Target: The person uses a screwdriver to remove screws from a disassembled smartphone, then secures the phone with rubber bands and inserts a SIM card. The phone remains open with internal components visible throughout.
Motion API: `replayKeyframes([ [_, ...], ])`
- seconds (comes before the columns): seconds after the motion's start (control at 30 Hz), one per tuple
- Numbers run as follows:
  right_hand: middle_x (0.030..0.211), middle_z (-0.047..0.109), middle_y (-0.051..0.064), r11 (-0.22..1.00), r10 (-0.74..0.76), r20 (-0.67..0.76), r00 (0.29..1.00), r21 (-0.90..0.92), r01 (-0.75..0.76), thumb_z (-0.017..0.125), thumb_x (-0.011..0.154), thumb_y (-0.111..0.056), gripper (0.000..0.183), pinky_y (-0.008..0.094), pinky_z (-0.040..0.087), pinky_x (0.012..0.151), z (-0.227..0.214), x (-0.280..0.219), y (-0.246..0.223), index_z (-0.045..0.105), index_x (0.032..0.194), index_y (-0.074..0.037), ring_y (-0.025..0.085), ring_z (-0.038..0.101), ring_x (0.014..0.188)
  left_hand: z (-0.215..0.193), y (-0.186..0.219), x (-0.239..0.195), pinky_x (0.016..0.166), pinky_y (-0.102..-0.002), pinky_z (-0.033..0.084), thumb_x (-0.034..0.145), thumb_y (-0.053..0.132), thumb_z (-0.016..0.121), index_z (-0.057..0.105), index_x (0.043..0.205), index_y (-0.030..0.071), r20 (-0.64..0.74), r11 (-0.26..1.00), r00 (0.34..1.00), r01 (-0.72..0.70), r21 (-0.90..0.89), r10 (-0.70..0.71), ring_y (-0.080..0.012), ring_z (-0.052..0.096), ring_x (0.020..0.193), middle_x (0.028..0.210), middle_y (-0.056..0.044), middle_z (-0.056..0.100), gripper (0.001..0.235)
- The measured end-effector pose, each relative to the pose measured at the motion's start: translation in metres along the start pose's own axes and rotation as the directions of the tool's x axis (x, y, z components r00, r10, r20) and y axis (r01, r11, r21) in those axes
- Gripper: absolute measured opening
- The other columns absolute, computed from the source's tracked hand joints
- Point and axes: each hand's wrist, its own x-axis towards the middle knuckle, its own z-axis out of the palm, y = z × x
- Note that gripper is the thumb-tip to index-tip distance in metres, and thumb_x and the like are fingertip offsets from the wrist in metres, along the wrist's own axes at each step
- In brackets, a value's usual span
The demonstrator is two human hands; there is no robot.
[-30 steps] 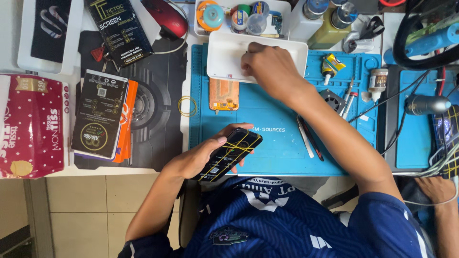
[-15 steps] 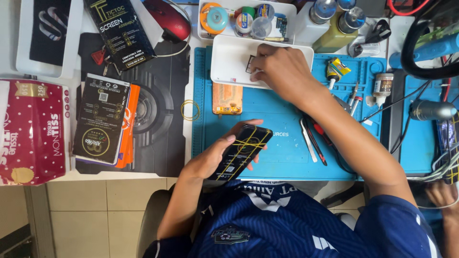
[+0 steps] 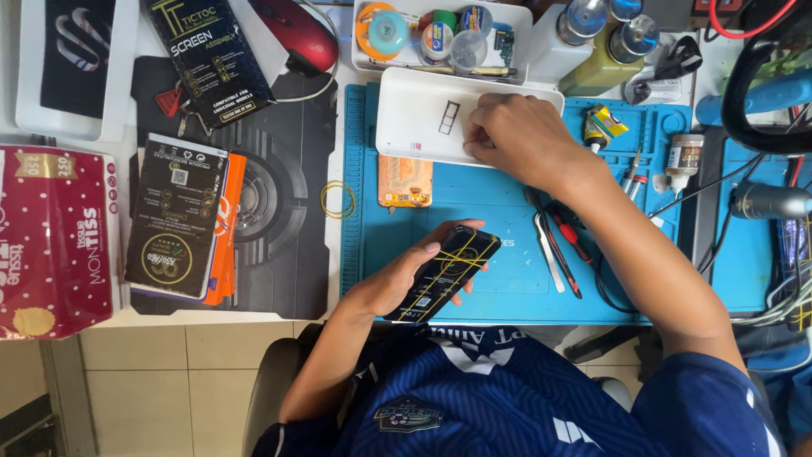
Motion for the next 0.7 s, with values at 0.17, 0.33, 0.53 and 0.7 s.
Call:
replayKeyframes([
  [0.17, 0.088, 0.071, 0.014, 0.996, 0.005, -0.011, 1.0, 0.086, -0.004, 0.074, 0.086, -0.016, 0.012, 0.046, 0.054, 0.073, -0.001, -0.003, 0.003, 0.071, 0.088, -0.004, 0.035, 0.069, 0.081, -0.002, -0.001, 0.0, 0.085, -0.036, 0.059, 0.107, 0.04, 0.038, 0.029, 0.163, 0.009, 0.001, 0.999, 1.0, 0.005, -0.044, -0.004, -0.0217, 0.064, 0.103, 0.132, -0.022, 0.06, 0.065],
  [0.33, 0.095, 0.071, 0.013, 0.991, -0.131, -0.164, 0.978, 0.001, 0.133, 0.072, 0.088, -0.011, 0.016, 0.047, 0.055, 0.072, -0.005, 0.002, 0.001, 0.074, 0.104, -0.007, 0.035, 0.068, 0.081, -0.003, -0.002, -0.001, 0.086, -0.036, 0.058, 0.107, 0.041, 0.039, 0.03, 0.164, 0.009, 0.003, 0.999, 1.0, -0.005, -0.048, 0.005, -0.0218, 0.064, 0.103, 0.133, -0.022, 0.06, 0.066],
  [0.53, 0.109, 0.067, 0.012, 0.884, -0.38, -0.15, 0.913, -0.349, 0.311, 0.066, 0.087, -0.008, 0.029, 0.04, 0.056, 0.062, -0.01, 0.013, -0.01, 0.077, 0.114, -0.012, 0.029, 0.069, 0.073, -0.004, -0.002, -0.001, 0.086, -0.037, 0.058, 0.107, 0.042, 0.039, 0.03, 0.163, 0.008, 0.002, 0.999, 1.0, -0.003, -0.04, 0.003, -0.0217, 0.063, 0.103, 0.133, -0.022, 0.06, 0.066],
  [0.7, 0.103, 0.064, 0.012, 0.826, -0.375, -0.015, 0.927, -0.459, 0.327, 0.064, 0.086, -0.01, 0.015, 0.04, 0.055, 0.054, -0.015, 0.02, -0.013, 0.071, 0.099, -0.006, 0.028, 0.068, 0.062, -0.005, -0.002, 0.0, 0.086, -0.037, 0.058, 0.107, 0.042, 0.038, 0.03, 0.163, 0.008, 0.0, 1.0, 1.0, -0.009, -0.029, 0.009, -0.0216, 0.064, 0.103, 0.132, -0.022, 0.06, 0.066],
])
